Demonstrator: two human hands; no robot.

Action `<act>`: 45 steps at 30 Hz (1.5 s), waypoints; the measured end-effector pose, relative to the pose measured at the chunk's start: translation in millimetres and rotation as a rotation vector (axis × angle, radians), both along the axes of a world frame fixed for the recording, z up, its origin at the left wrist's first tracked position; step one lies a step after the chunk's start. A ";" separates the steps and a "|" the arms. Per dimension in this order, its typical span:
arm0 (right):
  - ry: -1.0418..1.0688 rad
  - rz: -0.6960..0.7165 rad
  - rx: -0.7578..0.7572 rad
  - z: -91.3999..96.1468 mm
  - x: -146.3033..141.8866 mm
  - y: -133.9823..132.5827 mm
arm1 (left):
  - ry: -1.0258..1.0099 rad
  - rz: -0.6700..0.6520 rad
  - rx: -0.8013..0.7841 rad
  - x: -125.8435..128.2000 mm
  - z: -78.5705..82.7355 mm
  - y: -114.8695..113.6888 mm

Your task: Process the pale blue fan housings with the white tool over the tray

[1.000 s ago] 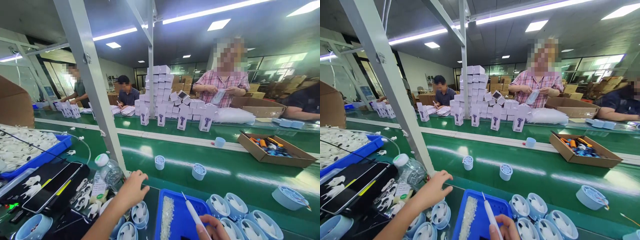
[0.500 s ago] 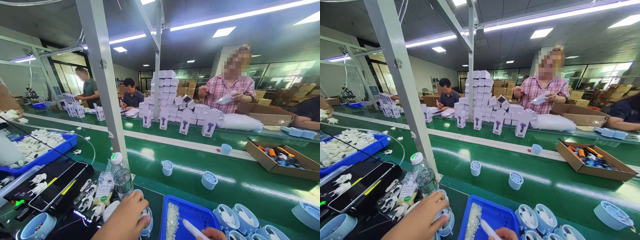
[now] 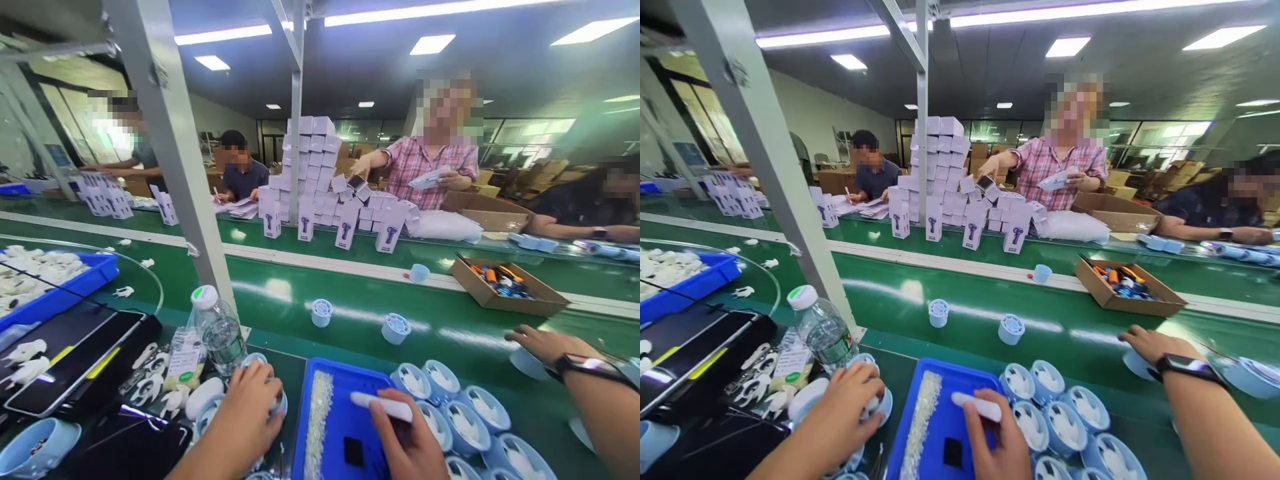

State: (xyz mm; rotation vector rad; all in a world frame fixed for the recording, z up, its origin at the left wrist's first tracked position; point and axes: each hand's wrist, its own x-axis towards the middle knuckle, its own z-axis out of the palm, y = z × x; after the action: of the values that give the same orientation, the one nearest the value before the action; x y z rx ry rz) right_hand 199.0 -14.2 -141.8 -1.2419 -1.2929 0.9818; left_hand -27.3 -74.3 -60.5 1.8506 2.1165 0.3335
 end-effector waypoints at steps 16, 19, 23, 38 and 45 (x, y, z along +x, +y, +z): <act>-0.059 0.312 0.055 0.1 -12.1 14.3 | -1.565 0.673 0.537 -17.9 30.8 -18.6; -0.059 0.313 0.042 -2.6 -11.5 15.2 | -1.547 0.763 0.519 -23.3 22.5 -25.5; -0.055 0.283 0.033 -3.4 -11.0 15.9 | -1.534 0.835 0.528 -25.3 17.1 -30.3; -0.318 0.306 0.236 0.3 1.4 11.1 | -1.596 0.899 0.497 -8.1 35.9 -29.2; -0.223 0.312 0.195 -3.3 5.9 8.6 | -1.608 0.859 0.488 -5.4 35.5 -31.8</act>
State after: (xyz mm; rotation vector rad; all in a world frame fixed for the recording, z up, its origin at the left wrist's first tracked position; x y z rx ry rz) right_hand 204.8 -5.6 -145.1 -1.0387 -1.7534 0.9246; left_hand -32.8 -106.1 -25.0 0.1475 1.3538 1.8164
